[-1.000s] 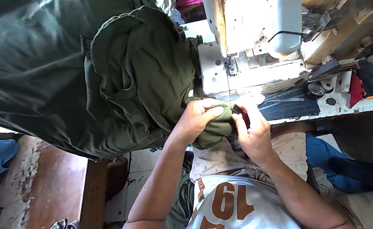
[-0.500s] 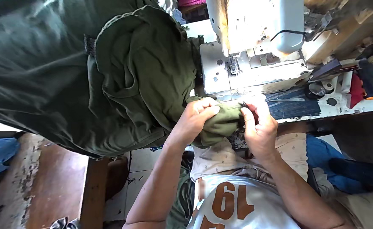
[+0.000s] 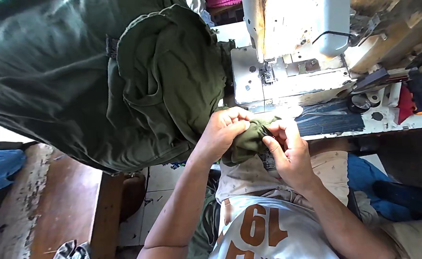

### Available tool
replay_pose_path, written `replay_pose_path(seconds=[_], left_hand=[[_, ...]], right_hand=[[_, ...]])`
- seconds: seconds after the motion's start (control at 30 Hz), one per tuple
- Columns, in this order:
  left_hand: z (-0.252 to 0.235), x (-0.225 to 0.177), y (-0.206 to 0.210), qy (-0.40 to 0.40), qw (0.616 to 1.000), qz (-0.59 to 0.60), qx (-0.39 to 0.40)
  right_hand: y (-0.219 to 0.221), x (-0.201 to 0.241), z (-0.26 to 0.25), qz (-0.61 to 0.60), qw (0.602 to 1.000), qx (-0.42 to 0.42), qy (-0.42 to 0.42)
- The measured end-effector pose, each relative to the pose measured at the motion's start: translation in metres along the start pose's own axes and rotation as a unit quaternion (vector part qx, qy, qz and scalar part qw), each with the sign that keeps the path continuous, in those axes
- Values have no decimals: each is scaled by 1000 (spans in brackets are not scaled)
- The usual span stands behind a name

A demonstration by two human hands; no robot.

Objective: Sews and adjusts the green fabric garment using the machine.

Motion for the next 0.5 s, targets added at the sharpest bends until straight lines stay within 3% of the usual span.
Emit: replay_pose_path(seconds=[0.5], left_hand=[[1, -6, 6, -13, 999, 43, 19]], right_hand=[[2, 0, -3, -26, 999, 13, -40]])
Point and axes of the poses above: each hand's wrist, its own z-axis away from the middle knuckle, its own y-axis out of the palm, x = y × z, the point moved 3 cm from there along -z, towards the middle knuckle, and after that the axes turned 15 degrees about -x, right-handed, at the moved point
